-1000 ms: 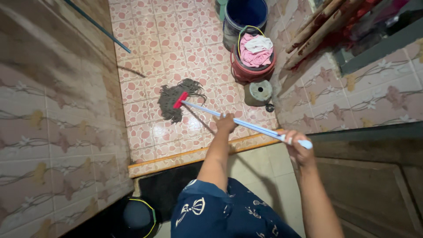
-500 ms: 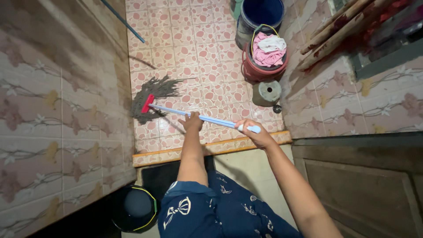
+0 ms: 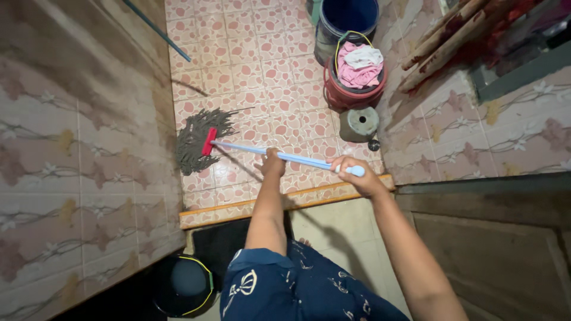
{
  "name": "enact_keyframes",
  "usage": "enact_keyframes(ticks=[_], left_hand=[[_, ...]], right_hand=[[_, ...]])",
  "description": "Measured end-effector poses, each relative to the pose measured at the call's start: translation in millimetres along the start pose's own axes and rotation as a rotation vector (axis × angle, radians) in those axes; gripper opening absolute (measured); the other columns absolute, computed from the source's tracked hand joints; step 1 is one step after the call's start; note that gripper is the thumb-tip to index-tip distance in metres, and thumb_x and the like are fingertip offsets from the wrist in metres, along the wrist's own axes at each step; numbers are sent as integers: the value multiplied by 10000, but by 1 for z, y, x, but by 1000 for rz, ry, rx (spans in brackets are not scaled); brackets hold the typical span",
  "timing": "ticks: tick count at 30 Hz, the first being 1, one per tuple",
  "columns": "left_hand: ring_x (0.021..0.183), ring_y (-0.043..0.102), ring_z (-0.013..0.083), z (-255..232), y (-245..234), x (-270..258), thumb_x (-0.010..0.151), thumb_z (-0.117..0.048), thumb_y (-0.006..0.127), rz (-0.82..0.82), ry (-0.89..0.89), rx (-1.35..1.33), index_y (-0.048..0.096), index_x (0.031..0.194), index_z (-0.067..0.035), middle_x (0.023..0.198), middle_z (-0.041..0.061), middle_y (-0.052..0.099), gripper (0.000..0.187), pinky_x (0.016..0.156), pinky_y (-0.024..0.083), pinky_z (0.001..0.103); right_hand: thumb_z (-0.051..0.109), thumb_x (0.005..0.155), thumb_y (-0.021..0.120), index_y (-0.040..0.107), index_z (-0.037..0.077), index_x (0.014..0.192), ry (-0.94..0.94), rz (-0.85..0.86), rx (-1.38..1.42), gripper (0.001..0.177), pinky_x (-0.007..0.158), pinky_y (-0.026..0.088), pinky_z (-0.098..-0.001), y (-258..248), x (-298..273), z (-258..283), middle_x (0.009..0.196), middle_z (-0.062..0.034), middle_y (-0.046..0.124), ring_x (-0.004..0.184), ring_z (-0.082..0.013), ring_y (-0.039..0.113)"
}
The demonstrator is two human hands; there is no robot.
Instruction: The person uses a mop to move a dark liquid spill across a tiled bathroom floor and into a drain, guiding the mop with both hands.
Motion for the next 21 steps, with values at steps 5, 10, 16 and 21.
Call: enact_keyframes(ticks=[5, 10, 16, 21], left_hand=[[1562, 237, 328, -56, 28, 3, 956, -408, 613, 4, 75, -14, 485, 1431, -268, 1624, -6, 343, 511, 1214, 112, 728], [1533, 227, 335, -109, 56, 6, 921, -421, 653, 2, 205, 33, 453, 1433, -246, 1652, -2, 266, 576, 1177, 101, 746], [1540, 227, 353, -182, 91, 2, 968, -455, 607, 85, 282, 22, 474, 1412, -257, 1649, 30, 280, 504, 1197, 111, 713], [1554, 226, 321, -229, 117, -10, 943, -396, 576, 135, 359, 20, 491, 1406, -286, 1631, -24, 344, 483, 1213, 96, 705]], right_hand=[[86, 923, 707, 591, 75, 833, -73, -52, -125, 147, 1148, 417, -517, -37, -25, 26, 1056, -105, 676, 1293, -352, 597], [69, 914, 707, 607, 72, 850, -71, -151, -71, 118, 1152, 398, -532, -72, -55, 27, 1087, -112, 656, 1327, -366, 567], [52, 915, 704, 602, 71, 857, -119, -247, -103, 119, 1170, 384, -528, -107, -90, 49, 1101, -114, 658, 1333, -366, 562], [32, 896, 701, 591, 56, 826, -105, -379, -198, 132, 1130, 416, -515, -112, -118, 74, 1088, -126, 669, 1296, -372, 587]])
Point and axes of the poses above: each hand's wrist, its own x-axis towards the middle knuckle, its own y-axis out of the palm, z = x × y, the point moved 7 cm from there along x, towards the middle knuckle
